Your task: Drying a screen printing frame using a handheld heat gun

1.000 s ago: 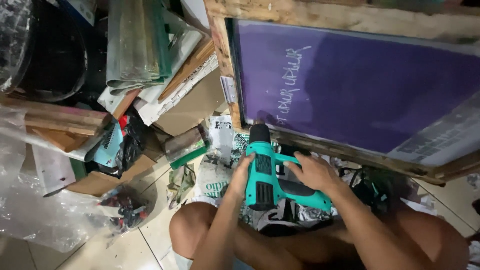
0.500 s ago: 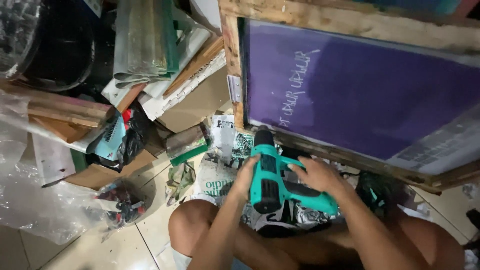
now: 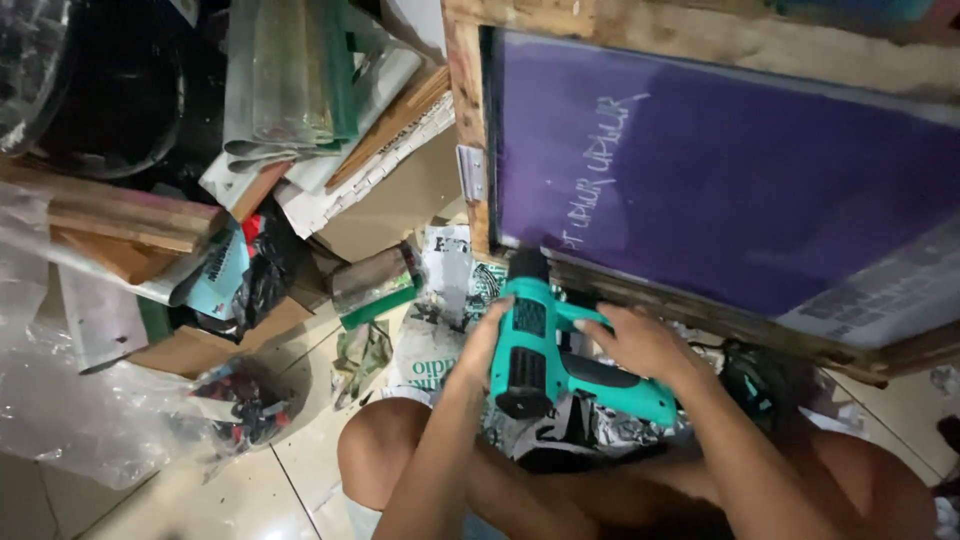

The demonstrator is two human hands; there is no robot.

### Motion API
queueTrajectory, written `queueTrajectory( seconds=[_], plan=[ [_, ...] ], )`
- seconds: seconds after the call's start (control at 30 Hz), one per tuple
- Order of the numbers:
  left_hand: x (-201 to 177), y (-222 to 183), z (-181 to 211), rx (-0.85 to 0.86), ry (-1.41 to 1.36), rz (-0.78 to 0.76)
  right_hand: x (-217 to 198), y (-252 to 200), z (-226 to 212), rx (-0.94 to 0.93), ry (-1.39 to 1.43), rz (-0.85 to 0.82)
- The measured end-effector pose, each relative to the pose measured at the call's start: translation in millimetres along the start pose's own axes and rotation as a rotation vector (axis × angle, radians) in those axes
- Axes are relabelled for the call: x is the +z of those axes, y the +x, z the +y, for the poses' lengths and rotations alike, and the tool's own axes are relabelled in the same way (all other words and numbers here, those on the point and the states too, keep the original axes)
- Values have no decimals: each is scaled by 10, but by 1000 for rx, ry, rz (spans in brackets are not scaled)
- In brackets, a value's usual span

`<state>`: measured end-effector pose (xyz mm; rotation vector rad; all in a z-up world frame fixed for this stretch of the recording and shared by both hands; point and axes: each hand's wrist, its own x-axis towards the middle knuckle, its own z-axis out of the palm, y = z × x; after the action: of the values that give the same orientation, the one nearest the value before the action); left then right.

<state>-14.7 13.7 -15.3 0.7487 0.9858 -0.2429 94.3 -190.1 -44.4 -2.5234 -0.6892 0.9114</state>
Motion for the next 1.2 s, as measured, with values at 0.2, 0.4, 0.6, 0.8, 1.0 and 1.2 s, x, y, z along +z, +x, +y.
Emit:
queueTrajectory(
  seconds=[0.2,0.4,0.6,0.8,1.0,1.2],
  plan=[
    [217,-250,65,231,215,-135,-150,-75,103,182,395,-69],
    [342,-446,69,155,272,-58,-157,-174,35,256,682,-133],
    [347,-441,97,219,222,-112,202,187,335,354,401,103],
    [-80,115,-166,193,324,-83,380,255,581,119,255,106],
    [87,-49,-40,248,235,-124,395,308,655,-23,193,99],
    [-147,451,-317,222,230,-82,214,67,352,39,36,11]
  ],
)
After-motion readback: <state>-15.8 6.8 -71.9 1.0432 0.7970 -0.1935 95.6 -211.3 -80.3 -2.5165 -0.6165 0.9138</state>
